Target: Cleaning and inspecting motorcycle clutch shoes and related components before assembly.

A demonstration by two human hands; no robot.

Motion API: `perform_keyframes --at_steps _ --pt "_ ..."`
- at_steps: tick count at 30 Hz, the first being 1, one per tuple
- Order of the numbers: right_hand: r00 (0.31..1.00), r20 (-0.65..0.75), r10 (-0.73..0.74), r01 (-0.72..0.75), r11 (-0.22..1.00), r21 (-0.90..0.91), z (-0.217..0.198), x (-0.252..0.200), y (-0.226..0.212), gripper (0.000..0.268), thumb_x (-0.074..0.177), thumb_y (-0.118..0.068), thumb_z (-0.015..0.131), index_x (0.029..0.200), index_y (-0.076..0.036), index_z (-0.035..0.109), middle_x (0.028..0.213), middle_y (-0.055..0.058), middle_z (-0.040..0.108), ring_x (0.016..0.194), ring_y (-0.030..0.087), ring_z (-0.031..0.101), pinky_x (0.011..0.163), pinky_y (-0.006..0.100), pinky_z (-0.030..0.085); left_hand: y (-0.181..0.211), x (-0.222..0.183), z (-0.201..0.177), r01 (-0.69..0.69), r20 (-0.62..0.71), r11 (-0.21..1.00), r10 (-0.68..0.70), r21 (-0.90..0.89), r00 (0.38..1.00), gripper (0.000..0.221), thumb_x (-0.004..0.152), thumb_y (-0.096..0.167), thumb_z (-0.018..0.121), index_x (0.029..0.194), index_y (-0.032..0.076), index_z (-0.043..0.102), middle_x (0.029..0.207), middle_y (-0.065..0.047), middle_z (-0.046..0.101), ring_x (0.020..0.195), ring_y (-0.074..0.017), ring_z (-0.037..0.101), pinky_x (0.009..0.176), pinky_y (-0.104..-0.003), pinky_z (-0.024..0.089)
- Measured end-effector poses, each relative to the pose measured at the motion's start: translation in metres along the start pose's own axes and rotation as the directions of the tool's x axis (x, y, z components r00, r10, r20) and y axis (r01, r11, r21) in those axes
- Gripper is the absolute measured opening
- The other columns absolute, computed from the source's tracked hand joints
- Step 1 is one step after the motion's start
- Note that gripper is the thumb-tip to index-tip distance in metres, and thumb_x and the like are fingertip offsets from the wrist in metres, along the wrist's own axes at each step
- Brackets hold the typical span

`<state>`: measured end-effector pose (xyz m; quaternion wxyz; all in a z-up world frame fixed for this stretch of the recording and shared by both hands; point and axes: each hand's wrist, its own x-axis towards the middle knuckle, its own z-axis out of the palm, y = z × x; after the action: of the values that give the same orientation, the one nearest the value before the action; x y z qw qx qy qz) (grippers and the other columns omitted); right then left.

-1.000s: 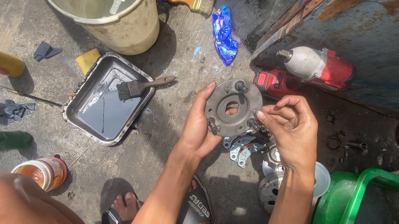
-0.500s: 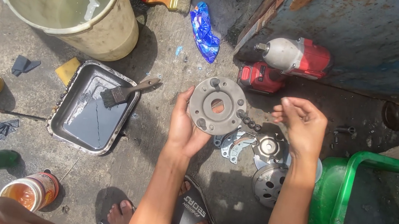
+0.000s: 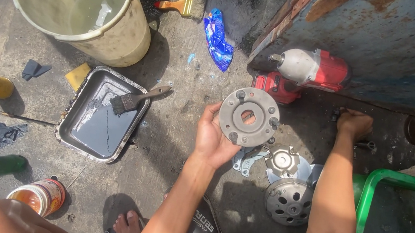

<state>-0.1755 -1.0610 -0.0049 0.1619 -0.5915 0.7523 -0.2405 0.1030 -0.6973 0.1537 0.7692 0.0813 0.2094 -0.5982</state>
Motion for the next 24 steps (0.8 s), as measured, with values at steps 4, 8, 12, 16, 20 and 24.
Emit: perform_keyframes --at_steps 4,8,12,16,20,24 --pt "0.998 -0.044 -0.052 0.052 0.999 0.009 0.016 0.016 0.008 0.011 0.086 -0.013 0.088 0.081 -0.015 0.078 0.070 0.005 0.072 0.067 0.020 0.075 0.059 0.036 0.057 -0.008 0.007 0.004 0.017 0.012 1.000 -0.017 -0.018 1.000 0.038 0.092 0.038 0.054 0.105 0.008 0.074 0.109 -0.018 0.070 0.115 -0.0418 0.066 0.102 -0.055 0.051" --pt "0.982 -0.097 -0.161 0.170 0.981 0.092 0.002 -0.002 0.010 0.010 0.088 -0.010 0.084 0.086 -0.012 0.075 0.073 0.007 0.071 0.066 0.019 0.072 0.052 0.030 0.055 -0.025 0.013 0.007 0.068 0.017 0.997 -0.067 -0.025 0.998 0.039 0.093 0.039 0.055 0.108 0.009 0.074 0.109 -0.019 0.069 0.116 -0.0409 0.066 0.101 -0.054 0.052" --pt "0.973 -0.063 -0.221 0.219 0.810 0.544 -0.060 -0.104 -0.053 0.017 0.092 0.003 0.077 0.107 0.003 0.069 0.093 0.018 0.072 0.075 0.013 0.068 0.059 0.020 0.056 -0.041 0.026 0.014 0.098 -0.008 0.995 -0.098 0.000 0.995 0.043 0.096 0.043 0.056 0.115 0.009 0.073 0.113 -0.018 0.068 0.117 -0.0393 0.066 0.102 -0.054 0.051" --pt "0.985 -0.057 -0.165 0.161 0.741 0.652 -0.144 -0.212 -0.122 0.018 0.090 0.008 0.074 0.108 0.006 0.073 0.097 0.022 0.072 0.079 0.012 0.067 0.064 0.020 0.060 -0.061 0.035 0.020 0.135 -0.028 0.989 -0.134 0.062 0.991 0.045 0.098 0.048 0.058 0.119 0.010 0.073 0.115 -0.016 0.069 0.116 -0.0376 0.066 0.102 -0.053 0.052" --pt "0.967 -0.044 -0.249 0.189 0.598 0.779 -0.191 -0.245 -0.132 0.008 0.100 0.004 0.072 0.107 0.004 0.074 0.095 0.020 0.071 0.078 0.017 0.069 0.067 0.028 0.063 -0.075 0.039 0.022 0.180 -0.067 0.978 -0.174 0.109 0.983 0.040 0.097 0.044 0.059 0.115 0.011 0.074 0.111 -0.015 0.071 0.112 -0.0361 0.068 0.100 -0.053 0.053" --pt "0.964 0.094 -0.248 0.042 0.495 0.868 -0.212 -0.248 -0.127 0.014 0.094 0.006 0.074 0.107 0.009 0.071 0.086 0.023 0.071 0.073 0.023 0.075 0.069 0.035 0.068 -0.089 0.045 0.027 0.221 -0.032 0.965 -0.218 0.138 0.975 0.038 0.096 0.041 0.057 0.106 0.011 0.077 0.104 -0.016 0.073 0.108 -0.0371 0.070 0.099 -0.054 0.053"
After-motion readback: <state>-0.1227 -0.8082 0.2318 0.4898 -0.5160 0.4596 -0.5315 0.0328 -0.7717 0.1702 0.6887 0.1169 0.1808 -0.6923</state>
